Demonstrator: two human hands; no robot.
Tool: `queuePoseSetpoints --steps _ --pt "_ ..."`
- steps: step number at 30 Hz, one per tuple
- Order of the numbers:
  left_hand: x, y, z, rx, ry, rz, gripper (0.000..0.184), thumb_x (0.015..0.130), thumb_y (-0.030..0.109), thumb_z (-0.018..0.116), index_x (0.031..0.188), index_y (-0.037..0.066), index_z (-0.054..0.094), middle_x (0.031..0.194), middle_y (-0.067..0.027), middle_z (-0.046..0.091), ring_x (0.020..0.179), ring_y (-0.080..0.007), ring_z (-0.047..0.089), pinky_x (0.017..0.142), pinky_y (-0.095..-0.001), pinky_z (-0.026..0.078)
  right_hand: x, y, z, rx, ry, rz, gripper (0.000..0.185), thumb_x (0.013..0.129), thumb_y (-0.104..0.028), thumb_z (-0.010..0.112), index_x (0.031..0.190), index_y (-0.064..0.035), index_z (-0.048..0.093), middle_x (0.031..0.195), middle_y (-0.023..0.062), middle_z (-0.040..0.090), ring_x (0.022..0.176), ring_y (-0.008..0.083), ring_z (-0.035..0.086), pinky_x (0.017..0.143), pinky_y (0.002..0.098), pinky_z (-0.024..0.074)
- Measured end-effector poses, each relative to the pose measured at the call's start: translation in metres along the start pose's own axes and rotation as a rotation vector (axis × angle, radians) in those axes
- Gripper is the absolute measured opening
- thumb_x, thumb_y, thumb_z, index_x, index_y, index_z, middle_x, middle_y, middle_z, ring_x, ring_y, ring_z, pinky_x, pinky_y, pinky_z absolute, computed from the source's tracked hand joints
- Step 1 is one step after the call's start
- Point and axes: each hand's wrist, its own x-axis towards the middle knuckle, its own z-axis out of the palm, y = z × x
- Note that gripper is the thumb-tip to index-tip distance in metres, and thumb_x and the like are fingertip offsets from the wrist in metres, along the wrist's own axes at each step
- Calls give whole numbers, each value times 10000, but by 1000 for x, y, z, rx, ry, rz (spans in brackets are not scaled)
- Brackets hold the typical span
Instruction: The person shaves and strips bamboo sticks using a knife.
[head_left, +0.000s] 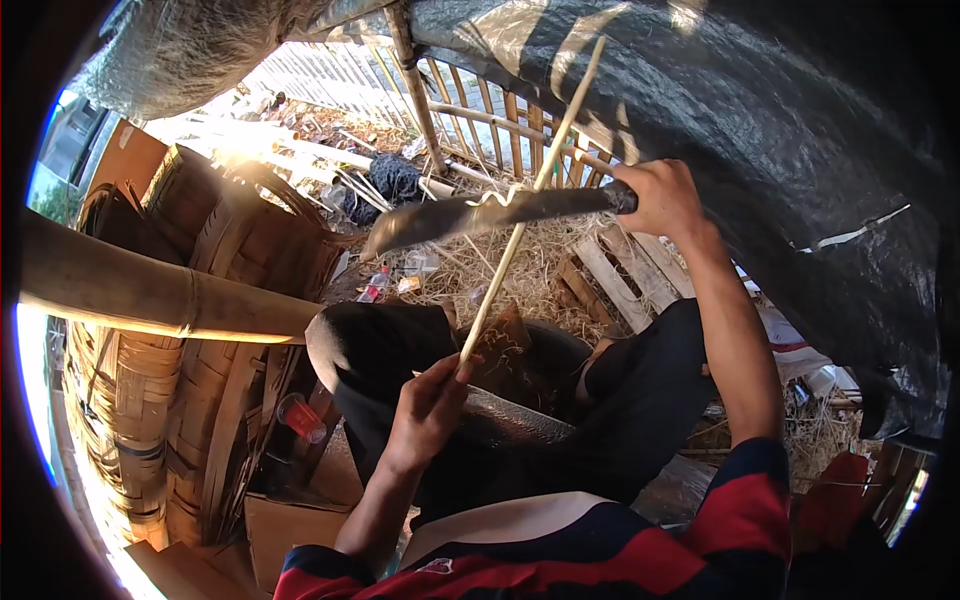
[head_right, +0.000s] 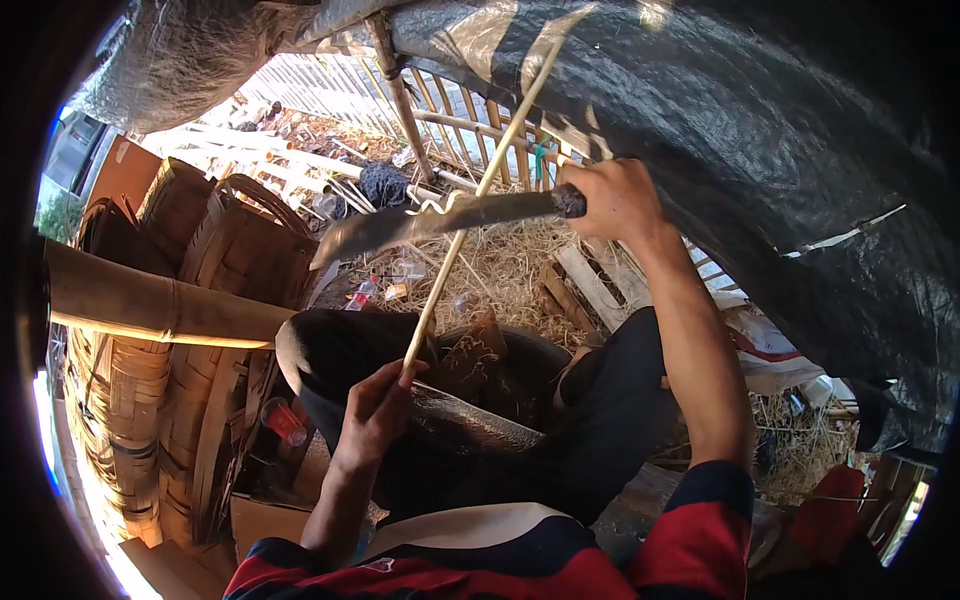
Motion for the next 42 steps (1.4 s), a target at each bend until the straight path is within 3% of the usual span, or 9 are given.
queuePoseSetpoints --steps 2,4,8,20,31,34,38,39,42 --pt "-16 2 -8 -28 12 -36 301 1001 196 516 1207 -13 585 676 109 437 561 27 340 484 -165 240 -4 11 -5 14 -30 114 306 601 -256 736 854 -97 669 750 141 661 738 339 648 686 434 512" --pt "-31 0 -16 -2 65 -89 296 1000 195 517 1214 2 583 659 119 410 539 34 336 474 -161 224 -10 22 -11 -20 30 445 272 697 -297 714 914 -133 699 805 132 690 765 331 667 729 428 531" --pt "-22 -16 -6 -55 40 -73 311 1001 204 513 1226 -2 574 649 120 407 529 34 333 464 -163 222 -23 31 0 -37 83 491 289 730 -328 703 953 -144 711 799 153 688 768 336 669 740 432 531" --pt "10 -18 24 -161 -23 -65 319 1014 239 466 1202 1 565 625 109 336 485 16 275 420 -170 213 -28 -75 21 90 -121 -215 111 601 -165 682 640 -97 603 504 101 561 479 295 589 494 416 451" --pt "8 -7 18 -317 -15 -221 264 1016 270 459 1104 43 562 631 98 282 455 11 229 383 -166 175 -17 -17 12 221 -49 46 145 625 -201 692 715 -97 645 599 134 601 587 335 623 571 430 490" --pt "17 -7 23 -349 -27 -207 264 1017 272 455 1109 48 561 630 98 279 453 9 227 379 -166 174 -24 -28 15 230 41 27 144 623 -194 697 721 -98 656 595 127 604 573 318 625 558 422 484" --pt "27 1 36 -393 -63 -194 264 1022 272 444 1110 52 562 628 95 271 449 7 222 372 -168 168 -25 -65 22 316 -129 -196 81 608 -145 663 641 -103 601 465 37 541 403 196 549 426 369 437" --pt "28 2 38 -410 -86 -216 265 1023 272 442 1110 53 562 628 94 270 448 7 221 370 -168 166 -24 -75 17 316 -193 -178 112 606 -151 678 628 -108 578 498 75 554 452 266 583 473 386 443" --pt "25 1 40 -437 -95 -226 269 1023 276 441 1112 53 561 628 92 267 448 7 222 370 -167 164 -22 -80 22 336 -70 -284 97 599 -150 673 621 -120 583 492 64 552 439 240 575 464 380 433"
